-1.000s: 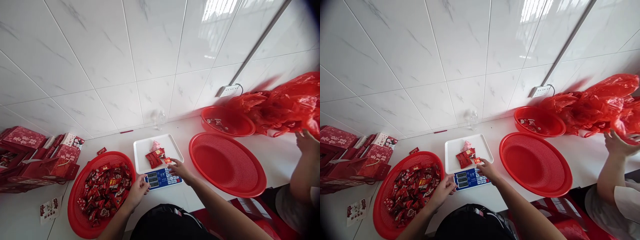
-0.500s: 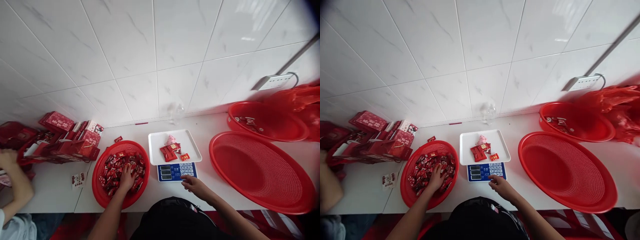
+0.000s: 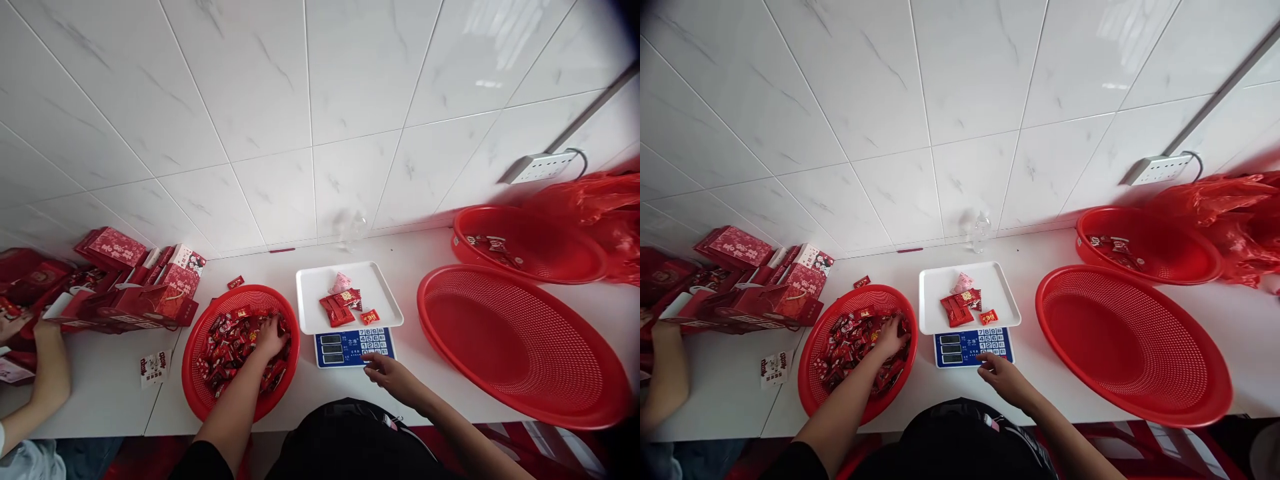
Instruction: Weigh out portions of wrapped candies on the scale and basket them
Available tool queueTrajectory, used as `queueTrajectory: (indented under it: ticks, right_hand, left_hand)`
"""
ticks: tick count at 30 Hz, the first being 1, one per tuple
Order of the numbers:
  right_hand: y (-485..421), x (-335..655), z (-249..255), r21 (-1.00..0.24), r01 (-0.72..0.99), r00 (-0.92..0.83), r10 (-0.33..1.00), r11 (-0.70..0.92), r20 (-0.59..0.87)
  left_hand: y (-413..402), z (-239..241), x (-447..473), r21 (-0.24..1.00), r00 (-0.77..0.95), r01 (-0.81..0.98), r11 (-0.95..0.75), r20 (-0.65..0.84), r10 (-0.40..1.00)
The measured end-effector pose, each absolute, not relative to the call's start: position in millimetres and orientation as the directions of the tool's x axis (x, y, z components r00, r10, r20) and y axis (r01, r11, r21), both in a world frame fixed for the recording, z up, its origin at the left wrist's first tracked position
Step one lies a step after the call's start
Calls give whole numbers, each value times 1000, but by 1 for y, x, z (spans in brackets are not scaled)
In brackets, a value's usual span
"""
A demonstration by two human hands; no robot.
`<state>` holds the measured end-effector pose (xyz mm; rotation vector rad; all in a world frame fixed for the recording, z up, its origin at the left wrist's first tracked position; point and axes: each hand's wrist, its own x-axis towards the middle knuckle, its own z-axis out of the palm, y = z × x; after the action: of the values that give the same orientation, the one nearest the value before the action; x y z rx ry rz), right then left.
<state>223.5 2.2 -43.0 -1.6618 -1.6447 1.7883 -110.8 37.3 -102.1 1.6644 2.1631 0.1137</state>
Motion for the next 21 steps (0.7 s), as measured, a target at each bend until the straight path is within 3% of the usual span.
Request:
queueTrajectory:
  ticks: [10,12,13,16,18,21]
  right_hand:
    - [9,227,-47,-802,505,-327,789,-320,-520]
    - [20,227,-45,-814,511,-301,829,-277,-471]
    - [27,227,-43,-809,536,-280,854,-240,-439]
    - [50,228,-41,-686,724,-222,915,-78,-338]
    - [65,226,-40,-577,817,-221,927,7,-302]
    - [84,219,-37,-525,848,-256,923,71,-289]
  left_hand:
    - [25,-91,-117,409,-316,831,377,-210,925]
    - [16,-84,-118,496,-354,776,389,-168,920]
    - [11,-81,-118,605,-391,692,394,-144,909]
    - [-3,-70,-117,786,-477,454,419,-183,860]
    - [-11,-63,-114,833,-489,353,425,-224,843]
    - [-19,-52,-107,872,-485,269,408,-244,840]
